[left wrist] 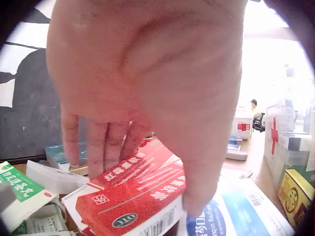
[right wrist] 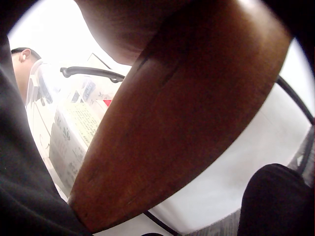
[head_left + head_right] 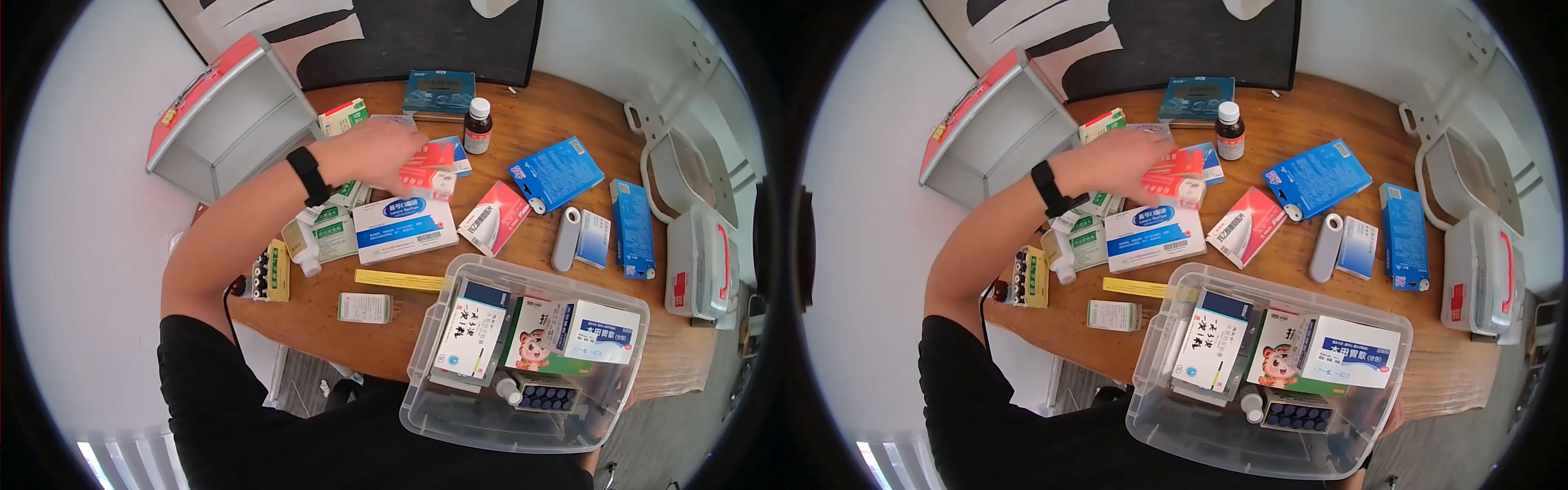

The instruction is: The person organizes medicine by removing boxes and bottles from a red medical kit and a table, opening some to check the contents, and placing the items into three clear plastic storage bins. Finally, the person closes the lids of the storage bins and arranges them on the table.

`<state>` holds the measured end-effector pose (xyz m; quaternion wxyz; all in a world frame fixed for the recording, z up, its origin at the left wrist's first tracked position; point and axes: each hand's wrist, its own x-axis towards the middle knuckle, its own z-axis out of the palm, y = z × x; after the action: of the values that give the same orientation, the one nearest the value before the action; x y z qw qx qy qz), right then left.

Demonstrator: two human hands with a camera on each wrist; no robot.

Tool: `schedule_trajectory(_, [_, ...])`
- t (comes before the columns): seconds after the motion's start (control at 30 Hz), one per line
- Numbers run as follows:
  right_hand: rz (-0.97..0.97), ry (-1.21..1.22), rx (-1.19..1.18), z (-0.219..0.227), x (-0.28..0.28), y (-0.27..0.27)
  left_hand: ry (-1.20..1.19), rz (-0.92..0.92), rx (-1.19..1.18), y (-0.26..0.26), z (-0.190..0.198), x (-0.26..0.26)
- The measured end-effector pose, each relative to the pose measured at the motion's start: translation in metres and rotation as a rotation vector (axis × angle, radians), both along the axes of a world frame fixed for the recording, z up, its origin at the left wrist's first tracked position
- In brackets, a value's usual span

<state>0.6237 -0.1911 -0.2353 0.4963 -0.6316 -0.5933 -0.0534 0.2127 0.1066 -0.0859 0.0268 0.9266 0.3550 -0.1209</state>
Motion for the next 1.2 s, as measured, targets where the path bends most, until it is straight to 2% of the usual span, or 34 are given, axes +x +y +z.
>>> schedule_trajectory(0.07, [0.027,0.004,-0.007,-0.008,0.003,0.004,-0.006,0.159,0.095,0.003,-0.002,0.005])
schedule_trajectory(0.1, [0.039,0.006,-0.009,-0.012,0.004,0.007,-0.004,0.165,0.098,0.0,-0.001,0.003])
schedule_trajectory(0.17, [0.055,0.011,-0.012,-0.021,0.007,0.016,-0.065,0.073,0.302,-0.012,-0.002,0.003])
schedule_trajectory(0.2, [0.061,0.012,-0.015,-0.025,0.009,0.019,-0.064,0.073,0.304,-0.019,-0.001,0.004])
schedule_trajectory(0.3, [0.075,0.017,-0.027,-0.038,0.015,0.023,0.092,0.222,-0.044,-0.05,0.01,0.008])
schedule_trajectory(0.43, [0.071,-0.001,-0.06,-0.043,0.033,0.011,0.141,0.176,-0.143,-0.081,-0.001,0.004])
schedule_trajectory(0.53, [-0.006,-0.059,-0.124,-0.031,0.067,-0.038,0.119,0.164,-0.125,-0.086,-0.017,0.003])
schedule_trajectory(0.6, [-0.052,-0.08,-0.164,-0.019,0.076,-0.069,0.08,0.236,-0.105,-0.086,-0.013,0.003])
schedule_trajectory(0.73, [-0.022,-0.066,-0.189,0.005,0.056,-0.059,0.111,0.303,-0.155,-0.091,0.005,0.006])
schedule_trajectory(0.87, [0.027,0.009,-0.21,-0.024,0.081,-0.072,-0.032,0.29,-0.119,-0.099,0.01,0.003])
schedule_trajectory(0.97, [0.028,-0.039,-0.164,-0.009,0.066,-0.061,-0.085,0.288,-0.067,-0.102,0.021,0.004])
schedule_trajectory(1.03, [0.031,0.002,-0.17,-0.018,0.071,-0.066,-0.093,0.294,-0.045,-0.104,0.025,0.003])
schedule_trajectory(1.1, [-0.008,-0.003,-0.18,-0.025,0.076,-0.069,-0.227,0.181,0.05,-0.107,0.024,-0.001])
schedule_trajectory(1.2, [-0.009,0.016,-0.236,-0.019,0.073,-0.069,-0.248,0.166,0.118,-0.109,0.032,-0.004])
